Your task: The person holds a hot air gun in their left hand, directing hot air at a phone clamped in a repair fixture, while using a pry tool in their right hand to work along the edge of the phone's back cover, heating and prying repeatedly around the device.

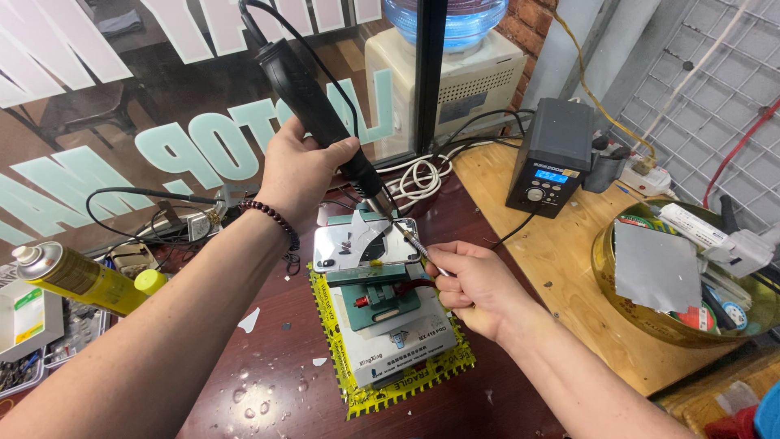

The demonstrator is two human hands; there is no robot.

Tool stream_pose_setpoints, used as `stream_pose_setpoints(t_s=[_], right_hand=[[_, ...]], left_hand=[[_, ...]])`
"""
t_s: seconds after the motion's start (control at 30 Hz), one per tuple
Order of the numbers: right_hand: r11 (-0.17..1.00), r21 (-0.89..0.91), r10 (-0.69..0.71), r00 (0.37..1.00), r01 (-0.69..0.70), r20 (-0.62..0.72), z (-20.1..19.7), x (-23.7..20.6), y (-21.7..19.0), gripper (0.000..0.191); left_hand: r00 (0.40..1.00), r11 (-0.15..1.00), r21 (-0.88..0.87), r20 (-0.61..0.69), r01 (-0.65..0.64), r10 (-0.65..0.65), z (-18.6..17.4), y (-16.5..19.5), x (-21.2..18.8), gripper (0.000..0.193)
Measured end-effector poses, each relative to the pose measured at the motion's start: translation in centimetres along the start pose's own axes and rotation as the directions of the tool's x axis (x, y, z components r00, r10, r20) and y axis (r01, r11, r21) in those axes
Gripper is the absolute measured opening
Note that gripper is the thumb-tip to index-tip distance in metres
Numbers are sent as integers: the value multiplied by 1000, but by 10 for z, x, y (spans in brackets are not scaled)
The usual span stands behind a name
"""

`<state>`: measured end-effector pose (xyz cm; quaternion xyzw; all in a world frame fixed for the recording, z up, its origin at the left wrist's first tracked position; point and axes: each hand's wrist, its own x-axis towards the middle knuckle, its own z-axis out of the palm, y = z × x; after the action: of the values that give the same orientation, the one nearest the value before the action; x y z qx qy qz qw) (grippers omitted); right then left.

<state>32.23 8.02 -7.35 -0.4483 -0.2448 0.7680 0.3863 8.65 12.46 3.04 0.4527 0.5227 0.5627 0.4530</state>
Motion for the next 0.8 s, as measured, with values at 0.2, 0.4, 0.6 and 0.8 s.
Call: stream_pose_setpoints(t_s=[0.2, 0.4, 0.6, 0.8], right_hand=[[946, -272, -208, 974, 178, -86, 15, -14, 2, 14], [639, -732, -426, 901, 236, -82, 29, -23, -2, 16], [681, -705, -362, 928, 198, -89, 26, -13, -1, 15], [997, -72, -41, 999, 39, -16, 4, 2, -2, 12]], left_hand=[[998, 999, 37, -51, 34, -32, -12, 3, -8, 34], [999, 999, 36, -39, -3, 5, -9, 6, -12, 36], [1000, 1000, 8, -21, 20, -19, -2, 6, -11, 37], [999, 999, -5, -24, 34, -34, 4, -1, -8, 40]])
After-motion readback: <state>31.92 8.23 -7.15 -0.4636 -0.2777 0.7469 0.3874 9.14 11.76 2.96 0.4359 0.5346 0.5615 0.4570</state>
